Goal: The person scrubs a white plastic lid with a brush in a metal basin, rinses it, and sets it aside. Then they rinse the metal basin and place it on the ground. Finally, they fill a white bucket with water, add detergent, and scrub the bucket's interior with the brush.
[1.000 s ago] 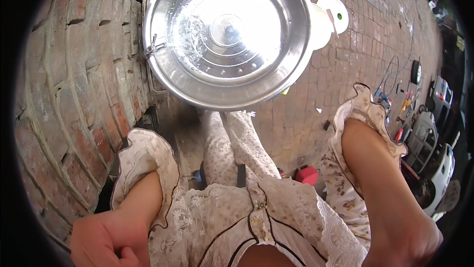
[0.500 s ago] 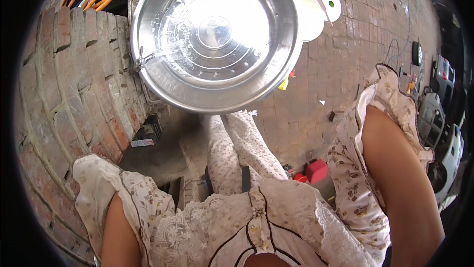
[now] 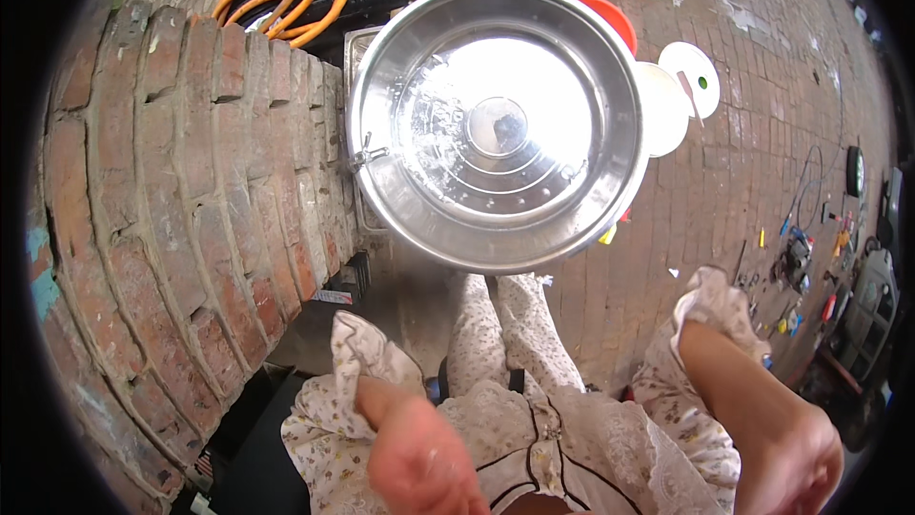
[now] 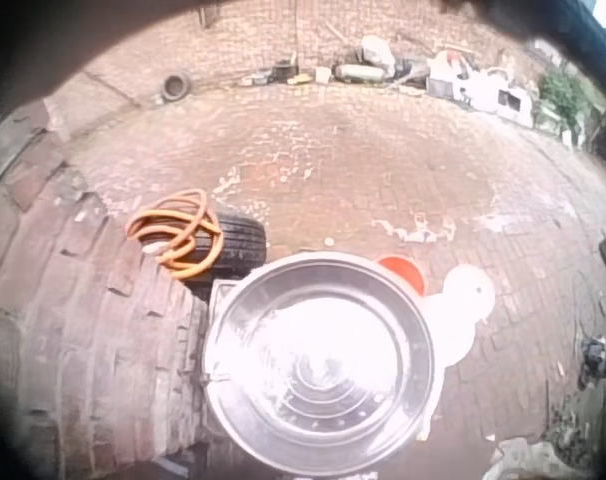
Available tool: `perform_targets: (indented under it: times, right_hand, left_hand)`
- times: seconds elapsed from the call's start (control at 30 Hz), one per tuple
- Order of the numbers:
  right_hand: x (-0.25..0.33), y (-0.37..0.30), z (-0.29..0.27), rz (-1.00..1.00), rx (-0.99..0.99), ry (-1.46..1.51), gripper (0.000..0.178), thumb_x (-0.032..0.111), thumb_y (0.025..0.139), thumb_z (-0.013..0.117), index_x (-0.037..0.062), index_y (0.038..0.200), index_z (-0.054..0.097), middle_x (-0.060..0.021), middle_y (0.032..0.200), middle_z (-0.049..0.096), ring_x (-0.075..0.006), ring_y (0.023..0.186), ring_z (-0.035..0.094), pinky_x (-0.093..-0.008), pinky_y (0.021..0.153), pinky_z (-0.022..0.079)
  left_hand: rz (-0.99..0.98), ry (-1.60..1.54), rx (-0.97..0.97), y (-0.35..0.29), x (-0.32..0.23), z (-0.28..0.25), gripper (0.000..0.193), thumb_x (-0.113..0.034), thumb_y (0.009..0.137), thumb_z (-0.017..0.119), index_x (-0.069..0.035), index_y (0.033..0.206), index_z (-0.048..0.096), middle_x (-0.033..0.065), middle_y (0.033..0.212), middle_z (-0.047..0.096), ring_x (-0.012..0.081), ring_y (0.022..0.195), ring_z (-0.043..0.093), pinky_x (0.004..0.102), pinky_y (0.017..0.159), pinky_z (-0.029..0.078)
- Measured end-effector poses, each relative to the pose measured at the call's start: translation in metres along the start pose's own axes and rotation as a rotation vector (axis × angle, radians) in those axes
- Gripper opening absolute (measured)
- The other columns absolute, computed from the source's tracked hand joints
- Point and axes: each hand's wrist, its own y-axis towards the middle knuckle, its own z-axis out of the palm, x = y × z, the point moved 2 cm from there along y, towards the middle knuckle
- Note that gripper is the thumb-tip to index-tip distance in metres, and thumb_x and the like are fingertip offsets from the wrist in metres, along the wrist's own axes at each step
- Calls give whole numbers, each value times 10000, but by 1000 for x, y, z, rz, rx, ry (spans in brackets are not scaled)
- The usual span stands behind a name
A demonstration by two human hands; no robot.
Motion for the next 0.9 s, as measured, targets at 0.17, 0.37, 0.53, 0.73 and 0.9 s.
perform_targets:
  times: [0.17, 0.37, 0.53, 0.73, 0.9]
  right_hand:
    - [-27, -131, -9, 1817, 273, -200, 315, 285, 909, 480, 5, 1052, 495, -34, 885, 490, -102, 597, 420, -232, 504, 371]
    - [35, -219, 91, 1119, 2015, 735, 289, 157, 784, 617, -20, 996, 534, -93, 874, 565, -208, 689, 588, -350, 555, 485]
    - [96, -253, 109, 1035, 2148, 817, 254, 146, 767, 616, -19, 945, 542, -107, 831, 575, -217, 653, 588, -357, 536, 482]
    - [123, -267, 119, 1036, 2141, 854, 214, 132, 746, 614, -19, 884, 551, -123, 781, 587, -227, 609, 588, -365, 513, 477]
    - [120, -258, 124, 1044, 2139, 918, 182, 121, 729, 613, -18, 833, 558, -136, 738, 597, -236, 573, 587, -371, 494, 474]
  left_hand:
    - [-886, -122, 1213, -162, 33, 31, 273, -93, 738, 650, -57, 1002, 592, 85, 934, 539, 208, 838, 555, 308, 699, 476]
    - [-1276, 671, 1212, -288, 99, -67, 507, -78, 724, 683, 8, 1187, 496, 171, 1161, 497, 358, 1099, 453, 413, 906, 419]
    - [-1474, 581, 1344, -366, 141, -72, 424, -68, 744, 659, -3, 1146, 538, 182, 1087, 553, 359, 1036, 506, 419, 876, 425]
    - [-1433, 383, 1308, -367, 143, -99, 310, 11, 766, 591, -74, 1063, 629, 117, 983, 594, 305, 928, 549, 384, 813, 442]
    - [-1329, 386, 1397, -358, 146, -96, 302, 16, 772, 596, -102, 1046, 647, 79, 971, 601, 284, 959, 537, 384, 833, 426]
